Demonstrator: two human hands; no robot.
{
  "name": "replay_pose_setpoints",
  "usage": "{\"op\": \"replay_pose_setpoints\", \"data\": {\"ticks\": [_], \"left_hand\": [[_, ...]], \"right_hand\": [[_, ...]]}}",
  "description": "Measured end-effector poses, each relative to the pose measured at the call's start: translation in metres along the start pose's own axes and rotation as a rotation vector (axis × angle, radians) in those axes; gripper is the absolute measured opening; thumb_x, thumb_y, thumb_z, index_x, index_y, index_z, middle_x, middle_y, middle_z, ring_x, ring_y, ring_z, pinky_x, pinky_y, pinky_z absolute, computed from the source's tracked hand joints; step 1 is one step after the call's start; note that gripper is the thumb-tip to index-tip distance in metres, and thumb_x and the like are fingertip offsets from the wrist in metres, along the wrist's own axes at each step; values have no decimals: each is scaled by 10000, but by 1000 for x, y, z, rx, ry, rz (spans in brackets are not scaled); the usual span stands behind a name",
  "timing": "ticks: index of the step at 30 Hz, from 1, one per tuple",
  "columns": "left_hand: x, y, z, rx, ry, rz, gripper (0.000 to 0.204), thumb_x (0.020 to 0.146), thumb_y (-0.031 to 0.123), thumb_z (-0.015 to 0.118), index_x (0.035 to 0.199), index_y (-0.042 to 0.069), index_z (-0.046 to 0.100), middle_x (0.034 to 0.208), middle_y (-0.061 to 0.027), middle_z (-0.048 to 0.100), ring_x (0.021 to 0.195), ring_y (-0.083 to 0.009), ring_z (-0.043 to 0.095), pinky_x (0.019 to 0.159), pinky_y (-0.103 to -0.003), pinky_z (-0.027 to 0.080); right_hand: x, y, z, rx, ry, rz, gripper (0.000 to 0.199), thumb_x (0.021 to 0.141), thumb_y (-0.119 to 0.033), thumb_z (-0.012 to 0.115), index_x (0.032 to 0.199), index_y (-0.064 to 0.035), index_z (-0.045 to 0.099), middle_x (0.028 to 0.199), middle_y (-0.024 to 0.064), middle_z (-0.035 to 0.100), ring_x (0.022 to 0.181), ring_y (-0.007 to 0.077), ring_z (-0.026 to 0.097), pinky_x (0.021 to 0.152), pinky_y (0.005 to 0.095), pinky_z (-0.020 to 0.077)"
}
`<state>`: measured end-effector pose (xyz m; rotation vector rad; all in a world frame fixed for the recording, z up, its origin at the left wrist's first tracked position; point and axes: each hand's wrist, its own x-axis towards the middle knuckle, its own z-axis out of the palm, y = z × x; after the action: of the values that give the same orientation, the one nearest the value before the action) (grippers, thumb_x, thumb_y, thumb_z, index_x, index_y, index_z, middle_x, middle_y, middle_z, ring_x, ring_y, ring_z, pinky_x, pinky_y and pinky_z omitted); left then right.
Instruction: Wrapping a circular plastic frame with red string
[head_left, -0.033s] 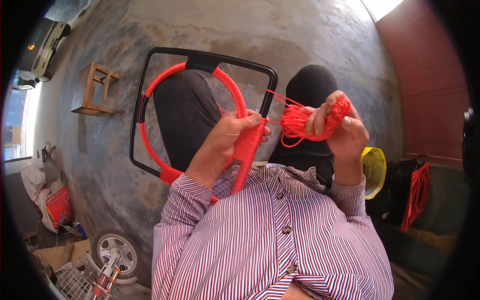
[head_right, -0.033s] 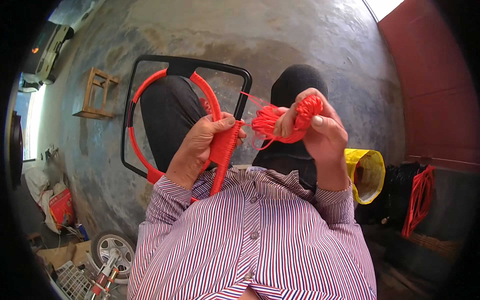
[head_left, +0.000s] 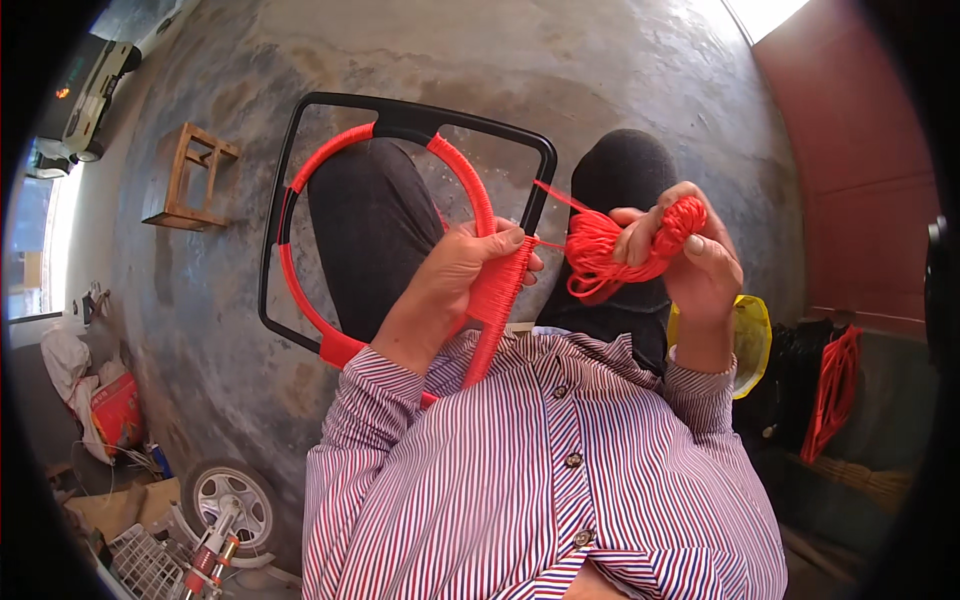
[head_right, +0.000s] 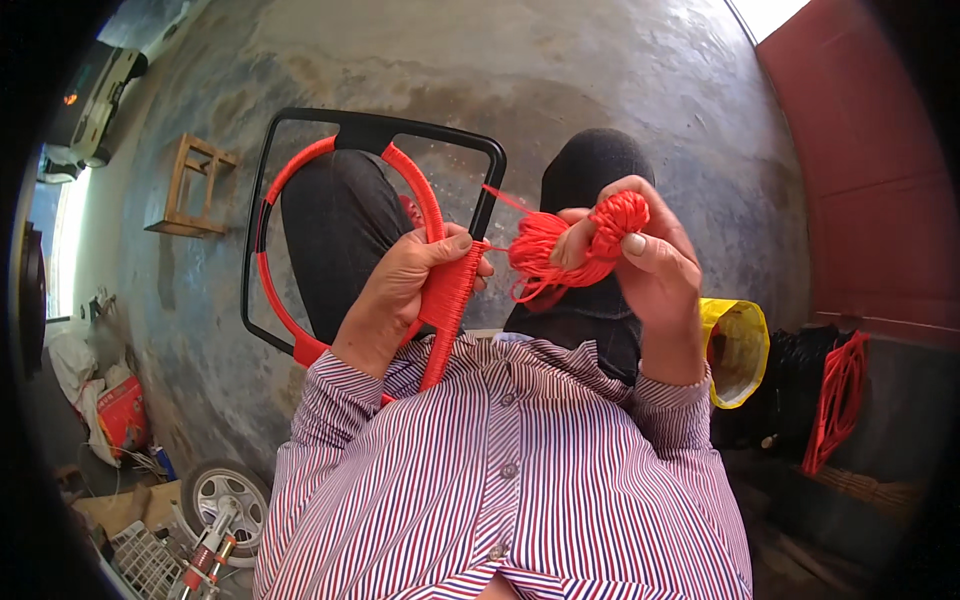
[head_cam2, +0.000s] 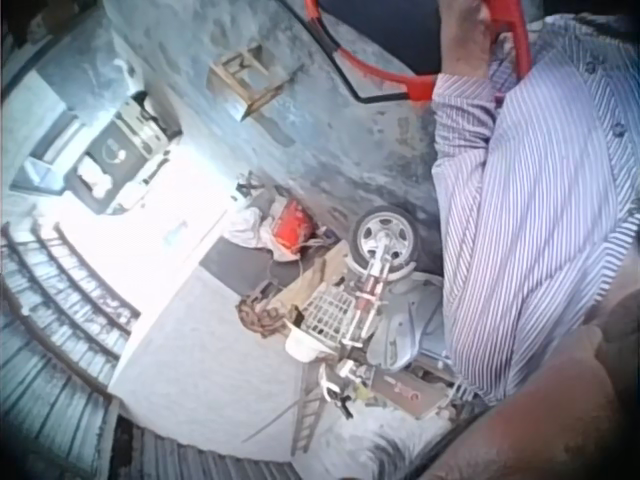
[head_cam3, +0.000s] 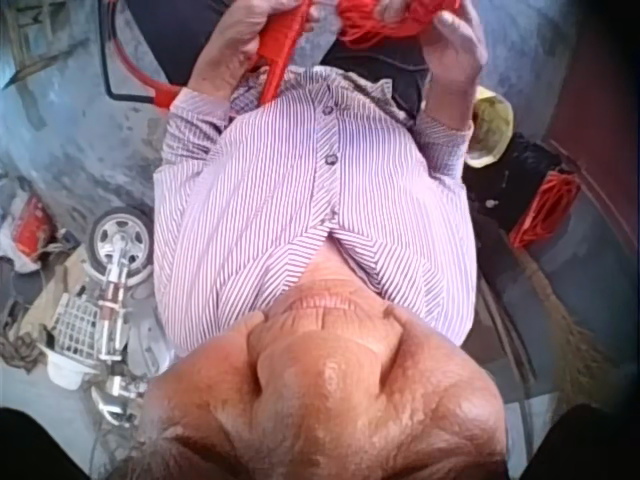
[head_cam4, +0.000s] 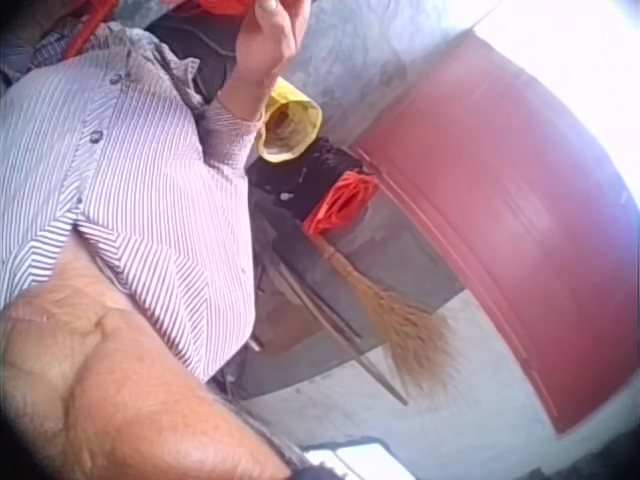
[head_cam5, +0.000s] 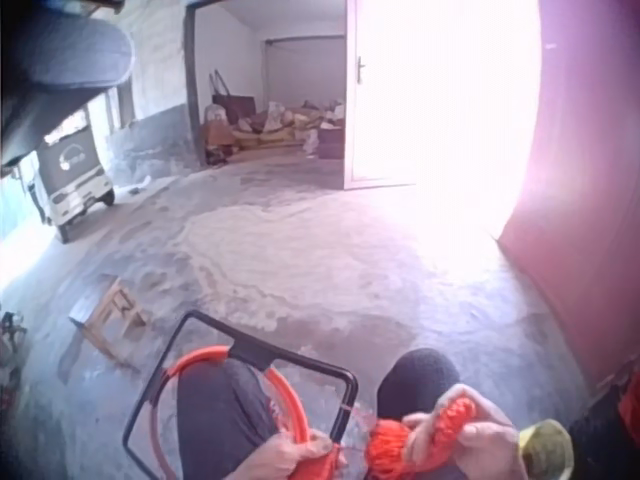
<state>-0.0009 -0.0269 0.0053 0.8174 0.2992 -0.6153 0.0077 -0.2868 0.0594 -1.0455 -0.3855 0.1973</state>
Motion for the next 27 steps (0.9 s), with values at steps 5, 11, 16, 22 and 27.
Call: {"op": "replay_pose_setpoints", "data": {"ticks": [5,11,16,22,27], "left_hand": [[-1,1,2,37,22,7,139,959,132,667,1014,16,611,883,-183,712,744,-238,723,695,-330,628],[-2,2,1,46,37,31,125,950,135,678,990,40,608,886,-175,715,751,-235,728,687,-335,628],[-1,2,1,48,28,26,132,948,140,677,997,39,608,882,-170,713,753,-235,727,697,-338,627],[0,-1,-5,-15,-6,30,169,944,133,677,1045,16,608,898,-171,709,773,-233,728,701,-332,627],[1,-1,-6,46,-6,93,241,921,90,701,1112,-1,584,905,-164,700,805,-230,732,698,-310,634]], "right_hand": [[-11,-34,-1,360,-59,-135,349,985,-291,527,1177,-4,473,691,73,577,641,228,647,839,435,487],[-13,-45,-13,326,-29,-218,309,965,-216,633,1169,-35,488,733,34,530,585,103,494,594,274,442],[-3,21,0,-336,215,78,273,884,-32,584,1153,17,601,909,59,650,756,121,607,707,257,500],[5,72,20,-712,47,183,175,884,-66,716,992,-8,590,780,45,646,729,94,642,656,266,520],[-8,32,21,-449,-27,344,150,851,-29,710,908,-26,571,671,10,614,573,62,586,524,241,462]]}}
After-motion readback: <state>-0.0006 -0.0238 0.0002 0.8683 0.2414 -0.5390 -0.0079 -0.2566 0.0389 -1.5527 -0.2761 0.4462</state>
